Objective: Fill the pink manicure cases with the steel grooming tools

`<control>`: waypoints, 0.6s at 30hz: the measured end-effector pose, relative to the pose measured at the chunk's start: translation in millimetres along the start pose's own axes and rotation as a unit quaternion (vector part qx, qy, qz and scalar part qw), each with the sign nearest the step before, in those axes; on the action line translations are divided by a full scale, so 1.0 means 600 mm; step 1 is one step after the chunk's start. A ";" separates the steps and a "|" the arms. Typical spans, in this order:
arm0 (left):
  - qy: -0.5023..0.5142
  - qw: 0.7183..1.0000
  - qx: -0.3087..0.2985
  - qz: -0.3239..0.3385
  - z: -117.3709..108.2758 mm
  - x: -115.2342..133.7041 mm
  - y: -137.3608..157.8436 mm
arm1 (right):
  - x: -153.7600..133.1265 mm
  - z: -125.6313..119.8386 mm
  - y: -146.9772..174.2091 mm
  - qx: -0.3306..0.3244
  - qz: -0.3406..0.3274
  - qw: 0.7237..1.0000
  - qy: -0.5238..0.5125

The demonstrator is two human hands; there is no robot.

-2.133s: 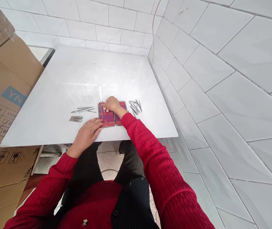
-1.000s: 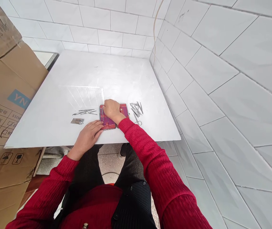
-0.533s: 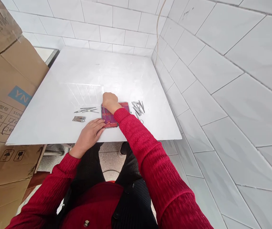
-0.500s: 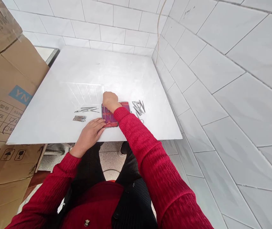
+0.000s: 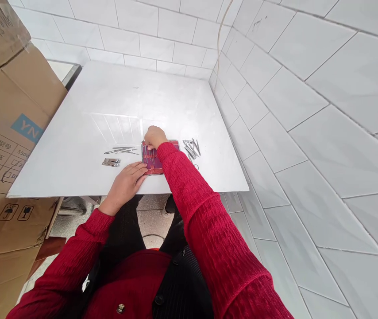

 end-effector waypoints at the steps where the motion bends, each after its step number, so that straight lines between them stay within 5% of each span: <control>1: -0.001 1.000 0.001 0.001 0.000 0.000 0.000 | 0.005 0.005 0.008 -0.020 0.022 1.000 0.004; 9: 0.000 1.000 -0.003 -0.004 -0.003 0.001 0.001 | 0.003 0.006 0.042 -0.005 -0.020 1.000 0.004; 13: -0.004 1.000 -0.003 -0.007 -0.005 0.003 0.000 | 0.009 -0.009 0.067 0.079 -0.089 0.992 0.032; 18: -0.001 1.000 -0.008 -0.011 -0.006 0.004 0.000 | 0.031 -0.004 0.144 0.202 -0.235 0.951 0.019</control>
Point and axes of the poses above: each hand's wrist, its own y-axis away from the middle knuckle, its own z-axis out of the palm, x = y × z, the point moved 10 cm from there along -y, towards the middle knuckle, and after that the axes turned 15 degrees about -z, right-handed, at the moved point
